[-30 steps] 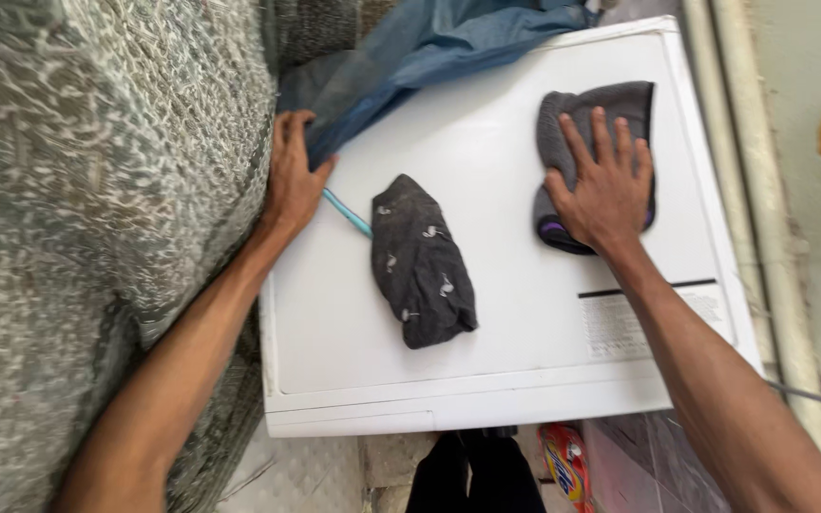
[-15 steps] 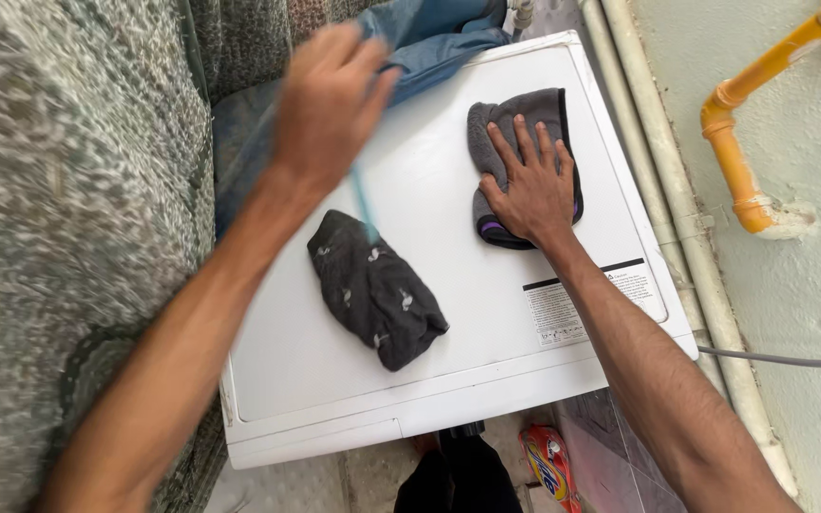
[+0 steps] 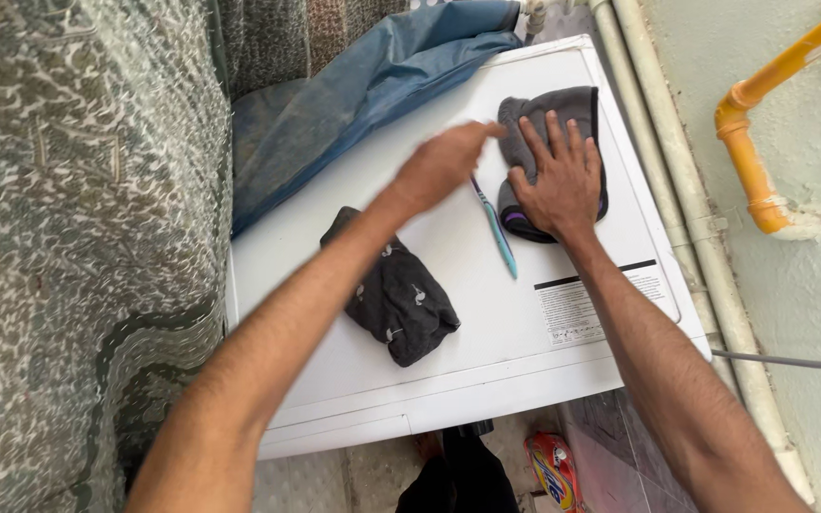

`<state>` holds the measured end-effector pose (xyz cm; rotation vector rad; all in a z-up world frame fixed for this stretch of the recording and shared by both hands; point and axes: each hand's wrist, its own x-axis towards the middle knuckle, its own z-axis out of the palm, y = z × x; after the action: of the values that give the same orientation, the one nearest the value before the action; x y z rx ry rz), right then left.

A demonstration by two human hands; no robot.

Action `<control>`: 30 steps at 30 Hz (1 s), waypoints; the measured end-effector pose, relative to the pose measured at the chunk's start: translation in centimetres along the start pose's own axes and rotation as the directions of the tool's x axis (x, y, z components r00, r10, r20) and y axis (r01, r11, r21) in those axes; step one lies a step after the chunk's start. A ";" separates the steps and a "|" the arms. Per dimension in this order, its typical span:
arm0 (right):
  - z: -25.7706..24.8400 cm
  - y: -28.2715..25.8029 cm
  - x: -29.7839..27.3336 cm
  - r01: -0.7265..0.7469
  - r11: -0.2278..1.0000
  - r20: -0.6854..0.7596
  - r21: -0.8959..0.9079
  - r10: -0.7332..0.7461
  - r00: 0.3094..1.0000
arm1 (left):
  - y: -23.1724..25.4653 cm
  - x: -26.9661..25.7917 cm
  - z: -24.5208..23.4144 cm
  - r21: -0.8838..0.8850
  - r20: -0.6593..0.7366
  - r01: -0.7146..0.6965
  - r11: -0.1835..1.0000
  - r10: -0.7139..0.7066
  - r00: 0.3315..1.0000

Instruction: The person cleans the top surface of a washing machine by hand with a cloth. The person moves clothes aside, wipes various parts of the upper panel, and relocates items like a toothbrush and small bags on top of the appliance.

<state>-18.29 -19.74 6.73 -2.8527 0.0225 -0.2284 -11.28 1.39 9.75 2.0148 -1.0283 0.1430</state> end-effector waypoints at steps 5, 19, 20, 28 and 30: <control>0.2 0.0 0.2 -0.023 1.000 0.009 -0.011 0.024 1.000 | -5.4 -3.1 -6.5 0.683 0.120 -0.026 0.730 -0.076 0.990; 0.0 -0.3 0.2 0.003 1.000 0.034 -0.009 -0.003 0.999 | -23.3 -7.0 -18.4 0.228 -0.441 0.590 0.774 -0.458 0.771; 0.0 -0.3 0.3 0.001 1.000 0.038 -0.012 0.000 0.999 | -24.0 -7.7 -19.2 0.229 -0.465 0.626 0.746 -0.481 0.743; 0.3 -0.3 0.4 0.019 1.000 0.038 -0.007 -0.019 0.999 | -17.1 -11.3 -19.7 0.582 -0.188 0.300 0.756 -0.234 0.954; 0.3 -0.3 0.3 0.025 1.000 0.039 -0.004 -0.025 0.999 | -17.7 -11.4 -19.7 0.473 -0.174 0.487 0.734 -0.464 0.869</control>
<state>-17.92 -19.34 6.56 -2.8626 -0.0210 -0.1785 -1.16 28.09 5.97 2.6812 -0.4245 0.1944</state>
